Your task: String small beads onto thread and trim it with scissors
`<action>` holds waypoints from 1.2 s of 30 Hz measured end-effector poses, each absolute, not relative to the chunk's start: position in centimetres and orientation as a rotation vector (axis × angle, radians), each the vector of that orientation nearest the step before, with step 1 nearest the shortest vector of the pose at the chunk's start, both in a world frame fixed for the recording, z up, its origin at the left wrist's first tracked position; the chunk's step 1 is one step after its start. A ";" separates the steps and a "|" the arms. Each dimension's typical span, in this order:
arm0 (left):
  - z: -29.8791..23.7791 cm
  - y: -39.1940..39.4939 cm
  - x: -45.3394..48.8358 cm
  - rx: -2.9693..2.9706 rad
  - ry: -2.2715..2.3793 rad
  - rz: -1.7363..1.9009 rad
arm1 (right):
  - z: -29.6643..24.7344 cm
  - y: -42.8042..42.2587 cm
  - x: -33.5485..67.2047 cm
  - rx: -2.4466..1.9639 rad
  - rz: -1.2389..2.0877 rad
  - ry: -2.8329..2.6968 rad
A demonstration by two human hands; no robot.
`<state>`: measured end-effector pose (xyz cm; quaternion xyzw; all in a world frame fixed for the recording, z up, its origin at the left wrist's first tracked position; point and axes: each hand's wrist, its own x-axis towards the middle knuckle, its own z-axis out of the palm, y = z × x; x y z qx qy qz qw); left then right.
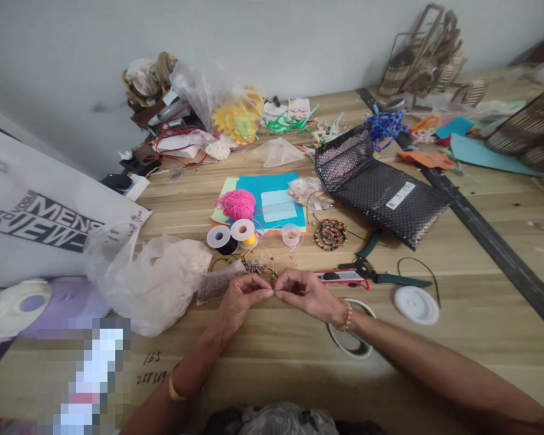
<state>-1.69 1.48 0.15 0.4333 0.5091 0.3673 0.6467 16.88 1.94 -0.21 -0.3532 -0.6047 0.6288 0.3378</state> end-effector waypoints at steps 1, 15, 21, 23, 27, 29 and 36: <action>0.1 1.5 -1.7 1.000 1.156 0.833 | -0.2 1.9 16.9 -0.919 1.638 -1.573; 0.5 1.4 -1.8 1.110 1.167 0.776 | -0.1 1.9 16.8 -0.912 1.642 -1.549; 1.0 1.4 -2.3 1.045 1.029 0.953 | -1.0 2.3 17.1 -0.973 1.645 -1.559; 1.3 1.4 -2.5 1.053 0.959 0.979 | -1.1 2.4 17.3 -0.974 1.644 -1.543; 1.7 1.3 -2.7 1.162 0.900 0.956 | -0.6 2.4 17.4 -0.942 1.679 -1.482; 1.9 1.2 -2.6 1.265 0.894 0.954 | 0.0 2.3 17.3 -0.886 1.743 -1.437; 2.2 0.8 -2.3 1.596 0.976 0.995 | 0.8 1.9 17.1 -0.666 1.991 -1.335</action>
